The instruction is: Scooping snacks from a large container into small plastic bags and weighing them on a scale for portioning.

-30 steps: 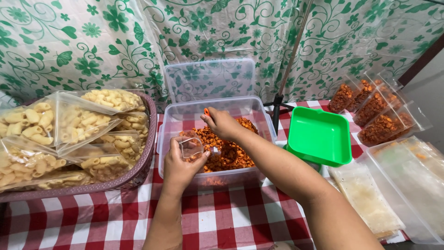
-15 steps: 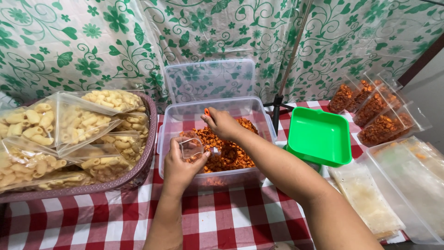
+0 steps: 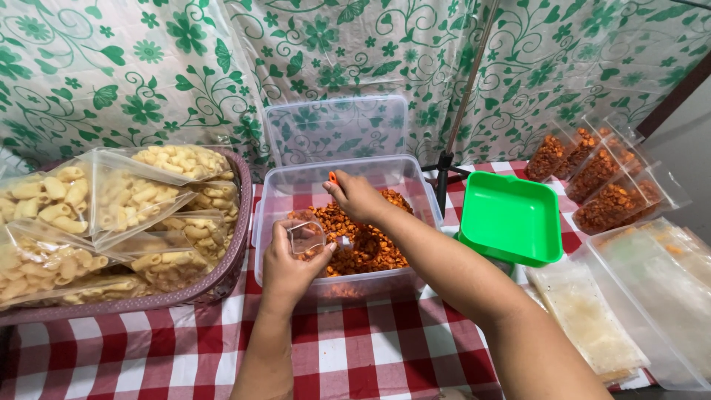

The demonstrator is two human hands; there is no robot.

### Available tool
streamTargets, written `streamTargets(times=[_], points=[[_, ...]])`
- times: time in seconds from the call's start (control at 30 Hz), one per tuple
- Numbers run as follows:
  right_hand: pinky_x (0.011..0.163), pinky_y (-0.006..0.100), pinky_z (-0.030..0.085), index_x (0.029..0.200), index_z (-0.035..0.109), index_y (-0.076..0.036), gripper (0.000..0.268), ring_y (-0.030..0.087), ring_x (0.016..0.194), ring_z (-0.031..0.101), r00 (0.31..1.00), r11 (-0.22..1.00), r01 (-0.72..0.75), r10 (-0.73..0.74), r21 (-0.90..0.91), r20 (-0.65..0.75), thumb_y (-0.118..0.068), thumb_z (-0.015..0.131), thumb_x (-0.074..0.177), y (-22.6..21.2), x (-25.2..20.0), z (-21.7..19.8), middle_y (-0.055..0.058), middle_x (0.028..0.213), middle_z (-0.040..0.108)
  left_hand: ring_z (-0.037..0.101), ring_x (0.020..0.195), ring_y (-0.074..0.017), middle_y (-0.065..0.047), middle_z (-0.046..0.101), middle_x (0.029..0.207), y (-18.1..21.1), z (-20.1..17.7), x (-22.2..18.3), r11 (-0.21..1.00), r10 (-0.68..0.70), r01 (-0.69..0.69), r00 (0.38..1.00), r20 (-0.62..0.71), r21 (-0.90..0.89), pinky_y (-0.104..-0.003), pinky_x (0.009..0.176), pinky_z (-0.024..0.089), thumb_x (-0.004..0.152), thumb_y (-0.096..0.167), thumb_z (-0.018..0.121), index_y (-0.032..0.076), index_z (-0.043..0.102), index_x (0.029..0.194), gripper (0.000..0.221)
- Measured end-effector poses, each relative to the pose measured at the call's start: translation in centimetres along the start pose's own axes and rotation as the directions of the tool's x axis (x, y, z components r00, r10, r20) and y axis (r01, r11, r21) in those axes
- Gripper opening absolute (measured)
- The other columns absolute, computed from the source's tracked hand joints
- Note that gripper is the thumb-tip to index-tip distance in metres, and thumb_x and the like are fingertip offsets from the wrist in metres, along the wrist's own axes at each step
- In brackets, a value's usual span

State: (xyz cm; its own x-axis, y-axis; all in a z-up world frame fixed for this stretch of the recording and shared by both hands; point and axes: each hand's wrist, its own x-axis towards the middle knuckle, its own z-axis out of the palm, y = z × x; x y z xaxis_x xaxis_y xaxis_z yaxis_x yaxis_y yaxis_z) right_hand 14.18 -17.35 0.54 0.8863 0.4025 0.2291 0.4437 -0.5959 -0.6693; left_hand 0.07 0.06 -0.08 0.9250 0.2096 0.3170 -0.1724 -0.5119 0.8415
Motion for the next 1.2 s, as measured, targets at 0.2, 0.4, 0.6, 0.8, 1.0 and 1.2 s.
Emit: streamTargets(times=[0.2,0.4,0.6,0.8,1.0,1.2], points=[[0.083,0.058,0.055,0.103,0.061,-0.008,0.04,0.05,0.094,0.071,0.999,1.0,-0.025,0.026,0.018,-0.042,-0.044,0.045,0.109,0.8,0.4,0.2,0.025,0.089,0.074,0.075,0.098,-0.0307,-0.002,0.079,0.097,0.3,-0.4,0.0,1.0,-0.02,0.02,1.0,0.021,0.009,-0.047,0.082,0.059,0.062,0.04,0.094,0.02,0.058,0.111,0.064],[0.084,0.053,0.057,0.105,0.063,-0.012,0.035,0.039,0.091,0.075,0.978,0.985,-0.159,0.166,0.066,-0.124,-0.045,0.049,0.108,1.5,1.3,-0.3,0.012,0.081,0.076,0.073,0.105,-0.0358,-0.006,0.078,0.101,0.7,-0.3,0.3,0.996,-0.061,0.065,0.995,0.083,-0.054,-0.049,0.088,0.058,0.062,0.039,0.094,0.019,0.057,0.115,0.068],[0.085,0.057,0.055,0.108,0.061,-0.009,0.038,0.044,0.098,0.073,0.928,0.962,-0.267,0.273,0.056,-0.254,-0.046,0.061,0.102,1.0,0.7,-4.5,0.02,0.089,0.076,0.072,0.11,-0.0327,-0.004,0.078,0.109,1.3,0.0,1.1,0.995,-0.102,0.101,0.983,0.151,0.015,-0.049,0.092,0.059,0.062,0.044,0.094,0.024,0.056,0.117,0.07],[0.059,0.048,0.059,0.109,0.057,-0.005,0.032,0.034,0.068,0.075,0.886,0.96,-0.22,0.271,0.174,-0.375,-0.032,0.072,0.098,0.9,-1.1,-11.5,0.021,0.085,0.074,0.067,0.114,-0.0453,-0.021,0.073,0.116,3.9,-0.2,1.8,0.999,-0.05,0.044,0.96,0.276,0.028,-0.057,0.097,0.055,0.065,0.042,0.092,0.012,0.054,0.12,0.073],[0.042,0.027,0.059,0.119,0.043,-0.004,0.02,0.017,0.049,0.064,0.899,0.894,0.082,0.125,0.441,-0.42,-0.013,0.058,0.107,-3.4,-3.3,-16.1,0.017,0.079,0.072,0.067,0.112,-0.0494,-0.029,0.07,0.116,5.1,1.6,3.1,0.998,0.046,-0.055,0.92,0.388,0.01,-0.058,0.096,0.055,0.07,0.034,0.093,0.004,0.053,0.121,0.071],[0.044,0.029,0.056,0.114,0.046,-0.003,0.013,0.019,0.049,0.064,0.816,0.928,0.323,-0.174,0.185,-0.552,-0.011,0.056,0.109,-8.9,-6.9,-15.0,0.016,0.079,0.072,0.067,0.114,-0.0456,-0.023,0.072,0.113,5.2,3.4,4.1,0.999,0.018,-0.031,0.903,0.428,0.024,-0.053,0.096,0.055,0.071,0.044,0.087,0.008,0.052,0.119,0.07]])
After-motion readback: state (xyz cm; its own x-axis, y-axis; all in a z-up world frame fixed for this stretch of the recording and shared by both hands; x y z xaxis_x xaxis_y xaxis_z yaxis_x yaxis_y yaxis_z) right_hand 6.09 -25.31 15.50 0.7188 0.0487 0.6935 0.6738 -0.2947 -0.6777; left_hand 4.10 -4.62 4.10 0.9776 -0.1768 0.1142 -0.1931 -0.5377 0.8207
